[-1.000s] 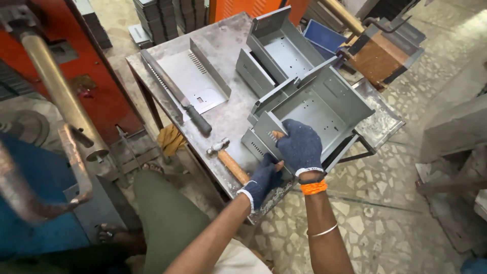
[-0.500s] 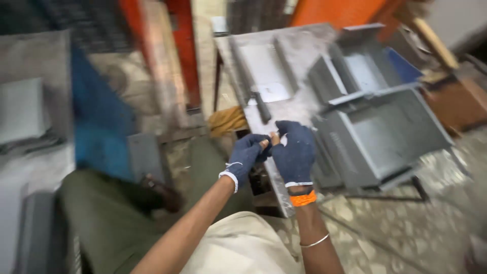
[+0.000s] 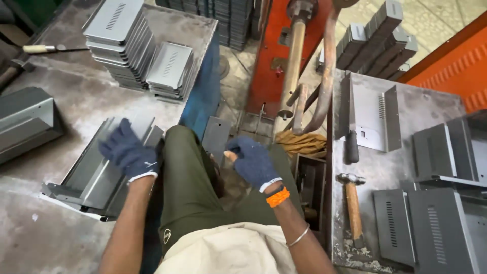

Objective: Assembling and spot-welding metal enclosures in an industrial setting.

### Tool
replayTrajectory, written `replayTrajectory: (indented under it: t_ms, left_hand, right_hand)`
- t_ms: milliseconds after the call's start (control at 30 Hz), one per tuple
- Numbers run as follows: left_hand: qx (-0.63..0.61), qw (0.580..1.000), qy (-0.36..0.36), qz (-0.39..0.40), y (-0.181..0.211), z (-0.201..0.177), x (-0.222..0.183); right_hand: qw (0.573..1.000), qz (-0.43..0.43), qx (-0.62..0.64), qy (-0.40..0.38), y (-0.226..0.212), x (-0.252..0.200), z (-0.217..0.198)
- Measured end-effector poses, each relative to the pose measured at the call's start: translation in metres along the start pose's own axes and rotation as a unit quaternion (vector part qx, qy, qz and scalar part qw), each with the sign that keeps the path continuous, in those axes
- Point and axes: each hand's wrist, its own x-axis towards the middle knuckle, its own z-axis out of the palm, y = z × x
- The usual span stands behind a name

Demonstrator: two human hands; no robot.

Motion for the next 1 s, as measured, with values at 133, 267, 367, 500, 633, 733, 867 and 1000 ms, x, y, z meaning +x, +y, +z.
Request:
replayTrajectory:
  t_ms: [133, 267, 367, 500, 633, 733, 867, 1000]
  left_hand:
    - [-0.654, 0.696, -0.169, 0.245, -0.015, 0.037, 0.027]
    - [-0.764, 0.583, 0.017, 0.278, -0.02, 0.015, 0.056]
    - [-0.797, 0.454, -0.021, 0.398, -0.033, -0.034, 0.08]
    - [-0.854, 0.347, 0.068, 0.382, -0.012, -0.077, 0.074]
    - [-0.853, 0.252, 0.208, 0.407, -0.017, -0.098, 0.076]
    - [-0.836, 0.266, 0.184, 0.442, -0.049, -0.107, 0.099]
    - [-0.777, 0.315, 0.184, 0.513, -0.063, -0.088, 0.147]
    - [-0.801, 0.257, 0.205, 0.501, -0.056, -0.105, 0.138]
  right_hand:
    - [0.998, -0.049, 0.036, -0.03, -0.018, 0.016, 0.01]
    - [0.982, -0.171, 0.011, 0.076, -0.069, 0.029, 0.008]
    - [0.965, -0.225, -0.114, 0.073, -0.107, 0.04, -0.003]
    - [0.981, -0.124, -0.147, 0.035, -0.114, 0.065, -0.002]
    - [0.992, -0.036, -0.117, -0.014, -0.112, 0.055, -0.037]
    - [0.996, -0.04, -0.083, 0.017, -0.087, 0.05, -0.033]
    - [0.998, 0.05, -0.036, 0.028, -0.066, 0.035, -0.02]
    - [0.987, 0.048, -0.151, 0.022, -0.037, 0.04, 0.011]
